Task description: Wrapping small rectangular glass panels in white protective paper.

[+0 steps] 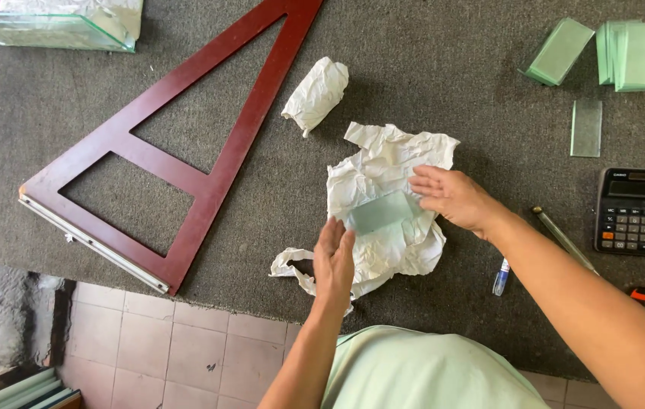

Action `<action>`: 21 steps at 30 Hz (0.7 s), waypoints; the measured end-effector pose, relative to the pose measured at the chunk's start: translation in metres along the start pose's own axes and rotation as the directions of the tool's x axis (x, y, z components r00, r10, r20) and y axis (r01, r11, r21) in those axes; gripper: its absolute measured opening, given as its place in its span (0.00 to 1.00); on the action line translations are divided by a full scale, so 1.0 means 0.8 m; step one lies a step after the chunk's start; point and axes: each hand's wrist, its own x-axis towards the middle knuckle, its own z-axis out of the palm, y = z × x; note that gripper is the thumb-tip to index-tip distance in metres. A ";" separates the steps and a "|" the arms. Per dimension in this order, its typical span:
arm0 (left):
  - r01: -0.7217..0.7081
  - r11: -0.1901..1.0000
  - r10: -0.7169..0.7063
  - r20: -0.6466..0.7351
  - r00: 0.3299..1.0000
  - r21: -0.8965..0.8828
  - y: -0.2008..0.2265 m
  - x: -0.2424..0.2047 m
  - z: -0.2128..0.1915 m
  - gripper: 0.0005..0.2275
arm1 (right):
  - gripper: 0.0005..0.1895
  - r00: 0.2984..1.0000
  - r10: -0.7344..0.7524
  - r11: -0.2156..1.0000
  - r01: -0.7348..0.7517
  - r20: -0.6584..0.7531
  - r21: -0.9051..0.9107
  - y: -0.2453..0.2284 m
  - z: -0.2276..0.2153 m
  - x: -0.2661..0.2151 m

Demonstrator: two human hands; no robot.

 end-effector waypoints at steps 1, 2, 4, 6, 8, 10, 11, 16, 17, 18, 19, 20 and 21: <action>0.001 1.000 -0.001 -0.001 1.000 -0.001 -0.003 0.004 0.007 0.30 | 0.41 1.000 0.001 1.000 -0.001 0.001 -0.001 -0.006 0.007 -0.003; 0.067 0.988 -0.068 -0.003 0.998 -0.141 -0.006 0.008 0.015 0.30 | 0.42 0.994 0.104 0.993 -0.103 -0.015 0.051 -0.012 0.014 -0.007; 0.135 0.951 -0.138 0.008 0.990 -0.279 -0.012 0.013 0.030 0.30 | 0.42 0.977 0.211 0.973 -0.208 -0.030 0.103 -0.021 0.028 -0.015; 0.176 0.940 -0.197 -0.044 0.979 -0.291 -0.018 0.018 0.042 0.31 | 0.45 0.970 0.241 0.953 -0.229 -0.035 0.200 -0.030 0.045 -0.018; 0.200 0.933 -0.228 -0.063 0.972 -0.298 -0.010 0.017 0.053 0.33 | 0.47 0.971 0.233 0.960 -0.223 -0.048 0.169 -0.021 0.058 -0.022; 0.225 0.925 -0.262 -0.085 0.961 -0.305 -0.008 0.019 0.056 0.35 | 0.49 0.972 0.228 0.966 -0.218 -0.056 0.137 -0.020 0.066 -0.024; 0.239 0.926 -0.276 -0.093 0.957 -0.293 -0.011 0.021 0.055 0.35 | 0.50 0.970 0.234 0.968 -0.226 -0.066 0.111 -0.023 0.067 -0.026; 0.248 0.950 -0.269 -0.093 0.959 -0.190 0.023 -0.006 0.036 0.31 | 0.46 0.976 0.165 0.986 -0.164 -0.138 0.019 -0.017 0.050 -0.044; 0.048 0.996 -0.041 -0.091 0.995 0.079 0.018 -0.014 0.025 0.27 | 0.38 0.983 -0.079 0.930 0.012 -0.168 -0.367 0.006 0.036 -0.046; -0.160 0.928 0.180 -0.029 0.983 0.336 0.015 -0.022 0.014 0.24 | 0.31 0.944 -0.315 0.701 0.161 -0.099 -0.695 0.029 0.022 -0.047; -0.162 0.927 0.184 -0.034 0.982 0.338 -0.017 -0.019 -0.005 0.24 | 0.31 0.943 -0.320 0.701 0.168 -0.095 -0.694 0.042 0.016 -0.057; -0.472 0.656 0.451 0.195 0.871 0.588 -0.049 -0.016 -0.022 0.28 | 0.27 0.896 -0.437 0.476 0.305 0.080 -0.824 0.056 0.010 -0.068; -0.696 0.238 0.569 0.483 0.666 0.678 -0.082 -0.015 -0.040 0.32 | 0.23 0.825 -0.500 0.216 0.414 0.264 -0.884 0.072 0.003 -0.082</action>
